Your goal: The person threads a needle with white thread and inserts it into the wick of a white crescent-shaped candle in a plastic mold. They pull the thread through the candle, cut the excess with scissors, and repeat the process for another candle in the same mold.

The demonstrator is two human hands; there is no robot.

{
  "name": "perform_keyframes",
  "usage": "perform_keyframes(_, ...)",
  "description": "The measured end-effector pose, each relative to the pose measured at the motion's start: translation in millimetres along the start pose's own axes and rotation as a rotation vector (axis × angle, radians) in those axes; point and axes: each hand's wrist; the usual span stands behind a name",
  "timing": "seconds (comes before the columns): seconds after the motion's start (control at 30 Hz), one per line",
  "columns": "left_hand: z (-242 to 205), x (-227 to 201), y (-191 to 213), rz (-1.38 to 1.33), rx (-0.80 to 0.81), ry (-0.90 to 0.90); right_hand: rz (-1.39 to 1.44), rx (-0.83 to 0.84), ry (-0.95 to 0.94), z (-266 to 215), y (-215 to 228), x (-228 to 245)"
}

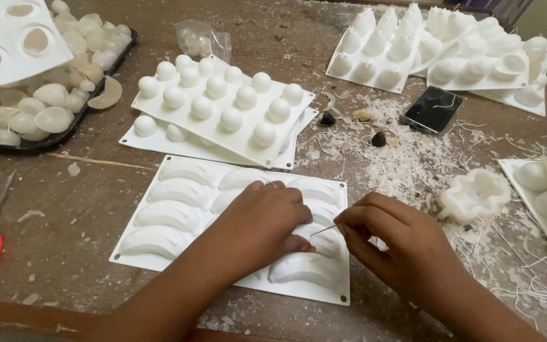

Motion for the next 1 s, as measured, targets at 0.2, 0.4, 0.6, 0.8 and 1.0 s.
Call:
perform_keyframes(0.2, 1.4, 0.9, -1.2, 0.027, 0.012, -0.001, 0.042, 0.015, -0.030, 1.0, -3.9, 0.5)
perform_keyframes(0.4, 3.1, 6.1, 2.2, 0.013, 0.038, 0.053, 0.104, 0.003, -0.111, -3.3, -13.9, -11.0)
perform_keyframes(0.6, -46.4, -1.9, 17.5, -0.079, 0.127, 0.087, 0.376, -0.079, -0.562, -0.4, -15.8, -36.8)
perform_keyframes(0.8, -89.0, -0.2, -17.9, 0.033, -0.144, -0.153, 0.496, -0.069, -0.779, -1.8, -19.7, -41.5)
perform_keyframes(1.0, -85.9, -1.8, -18.9, 0.230, -0.141, -0.339, 0.536, -0.112, -0.732, 0.0, -18.3, -44.8)
Point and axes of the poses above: each hand's wrist, its own z-axis towards the middle knuckle, its own y-axis out of the back of the hand, x = y × z, and after that the axes turned 6 degrees about y, right-handed
